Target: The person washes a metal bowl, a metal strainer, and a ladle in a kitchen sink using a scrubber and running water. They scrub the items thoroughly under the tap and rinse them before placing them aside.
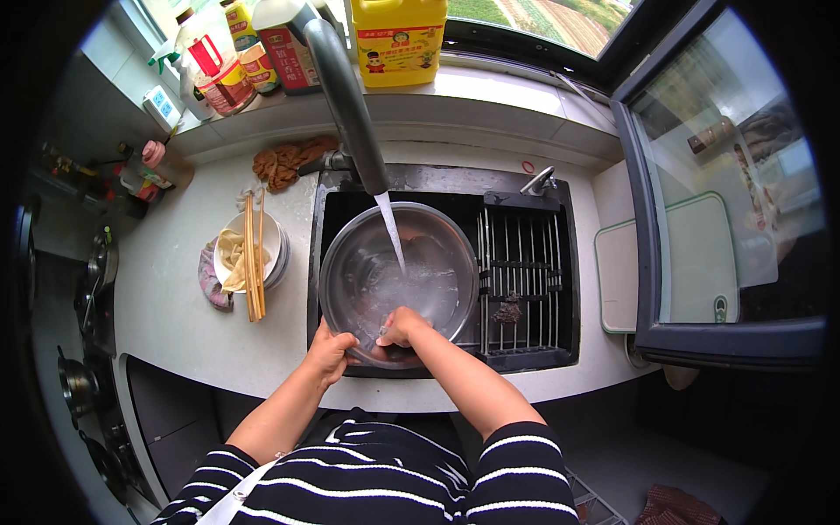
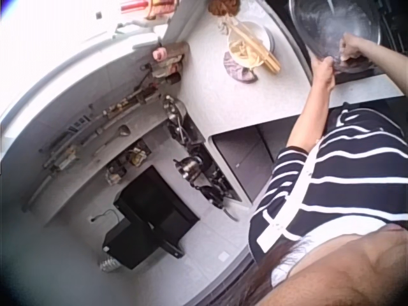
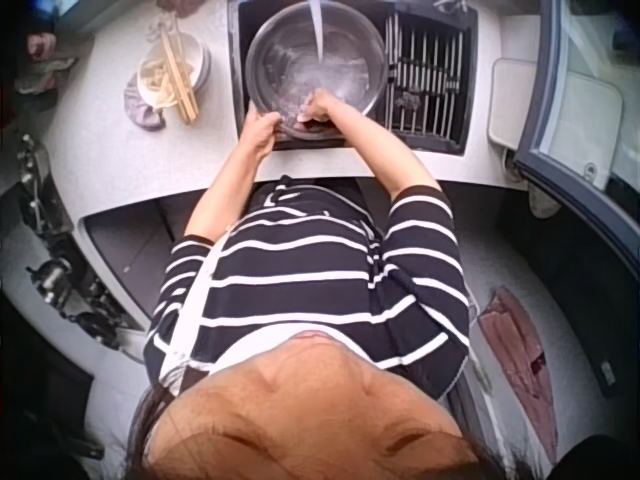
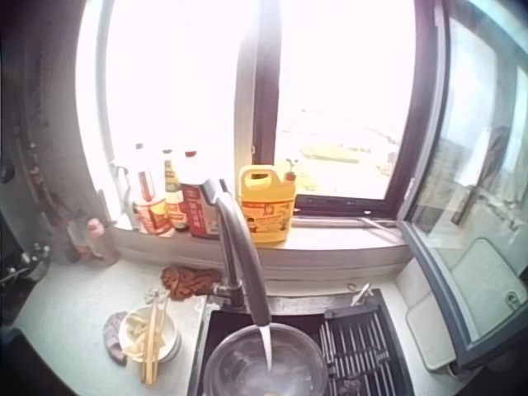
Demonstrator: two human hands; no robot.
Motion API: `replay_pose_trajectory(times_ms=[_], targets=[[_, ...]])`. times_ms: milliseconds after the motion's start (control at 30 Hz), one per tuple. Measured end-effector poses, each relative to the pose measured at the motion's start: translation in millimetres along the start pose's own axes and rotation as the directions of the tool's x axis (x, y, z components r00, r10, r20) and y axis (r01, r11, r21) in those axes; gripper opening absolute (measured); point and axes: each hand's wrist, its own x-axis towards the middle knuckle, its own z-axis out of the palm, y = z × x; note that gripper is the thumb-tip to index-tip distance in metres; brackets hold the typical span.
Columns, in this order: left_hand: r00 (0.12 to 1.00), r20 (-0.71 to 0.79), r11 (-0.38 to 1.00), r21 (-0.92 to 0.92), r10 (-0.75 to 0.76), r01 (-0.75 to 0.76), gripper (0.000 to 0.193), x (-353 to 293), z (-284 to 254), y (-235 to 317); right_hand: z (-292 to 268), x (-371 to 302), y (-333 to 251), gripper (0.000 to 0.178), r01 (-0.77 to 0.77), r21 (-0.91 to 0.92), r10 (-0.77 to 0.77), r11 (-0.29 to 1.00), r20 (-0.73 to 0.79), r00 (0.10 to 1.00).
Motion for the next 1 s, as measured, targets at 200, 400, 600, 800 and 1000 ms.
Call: replay_pose_trajectory(times_ms=[200, 400, 600, 800, 1000], targets=[[0.993, -0.049, 0.993, -0.035, -0.11, 0.108, 0.062, 2.6, -9.0, -10.5, 8.0, -21.4, -11.6, 0.054, 0.322, 0.198, -0.36, 0.926, 0.197, 0.912], [0.957, 0.012, 0.954, -0.079, -0.288, 0.288, 0.055, -1.6, -14.0, -16.9, 18.0, -25.8, -39.8, 0.074, 0.582, -0.49, -0.682, 0.649, -0.037, 0.73], [0.925, 0.055, 0.904, -0.197, -0.376, 0.379, 0.045, -14.3, -10.8, -16.3, -54.1, 6.5, -6.3, 0.053, 0.02, -0.972, -0.572, 0.236, -0.122, 0.811], [0.962, -0.152, 0.973, -0.055, -0.228, 0.222, 0.068, -6.7, -1.5, 3.2, -82.4, -40.8, -0.8, 0.04, -0.119, -0.986, -0.296, 0.113, -0.148, 0.944], [0.977, -0.144, 0.987, -0.016, -0.158, 0.158, 0.068, 0.0, 1.6, 6.2, -45.7, -49.8, 13.9, 0.043, 0.207, -0.517, -0.129, 0.831, 0.183, 0.975]])
